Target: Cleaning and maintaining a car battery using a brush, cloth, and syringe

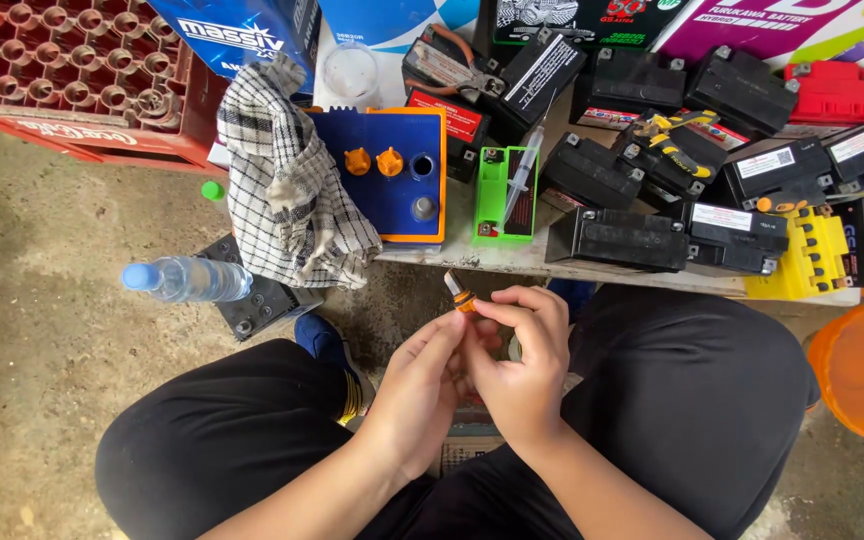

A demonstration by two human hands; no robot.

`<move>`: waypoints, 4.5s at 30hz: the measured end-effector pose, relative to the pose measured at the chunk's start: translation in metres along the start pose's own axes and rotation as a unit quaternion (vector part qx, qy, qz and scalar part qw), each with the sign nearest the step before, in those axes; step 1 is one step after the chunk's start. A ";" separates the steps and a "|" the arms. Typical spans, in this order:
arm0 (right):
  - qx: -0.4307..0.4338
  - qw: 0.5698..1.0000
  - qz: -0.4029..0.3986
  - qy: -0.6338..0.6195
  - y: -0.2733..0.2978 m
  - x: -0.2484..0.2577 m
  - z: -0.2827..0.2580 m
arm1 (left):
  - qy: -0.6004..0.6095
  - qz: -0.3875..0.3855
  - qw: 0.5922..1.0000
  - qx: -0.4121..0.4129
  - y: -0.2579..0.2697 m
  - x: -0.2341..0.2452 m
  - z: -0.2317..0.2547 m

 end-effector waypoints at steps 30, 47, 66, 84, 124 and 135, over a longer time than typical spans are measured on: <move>0.083 0.957 -0.175 0.214 -0.066 -0.034 0.069 | -0.087 0.100 0.976 -0.174 -0.030 0.052 0.029; 0.045 0.915 -0.296 0.270 -0.084 -0.052 0.096 | -0.158 0.101 0.959 -0.213 -0.029 0.061 0.040; -0.236 0.886 -0.245 -0.316 0.006 0.045 0.039 | -0.337 0.119 0.881 -0.309 -0.002 0.075 0.063; -0.315 0.774 -0.358 -0.416 0.055 0.016 0.037 | -0.592 0.107 0.695 -0.393 -0.026 0.065 0.084; -0.295 0.760 -0.278 -0.508 0.055 0.011 0.043 | -0.652 -0.011 0.565 -0.505 -0.017 0.051 0.077; -0.304 0.759 -0.276 -0.506 0.056 0.009 0.042 | -0.656 -0.016 0.561 -0.504 -0.018 0.050 0.077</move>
Point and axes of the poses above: each hand's wrist, its own y-axis away from the middle knuckle, its own x-axis out of the back of the hand, z = x × y, the point moved 7 cm from there along -y, towards the middle knuckle, and after that the axes turned 3 degrees about z, right-handed, at the moved point
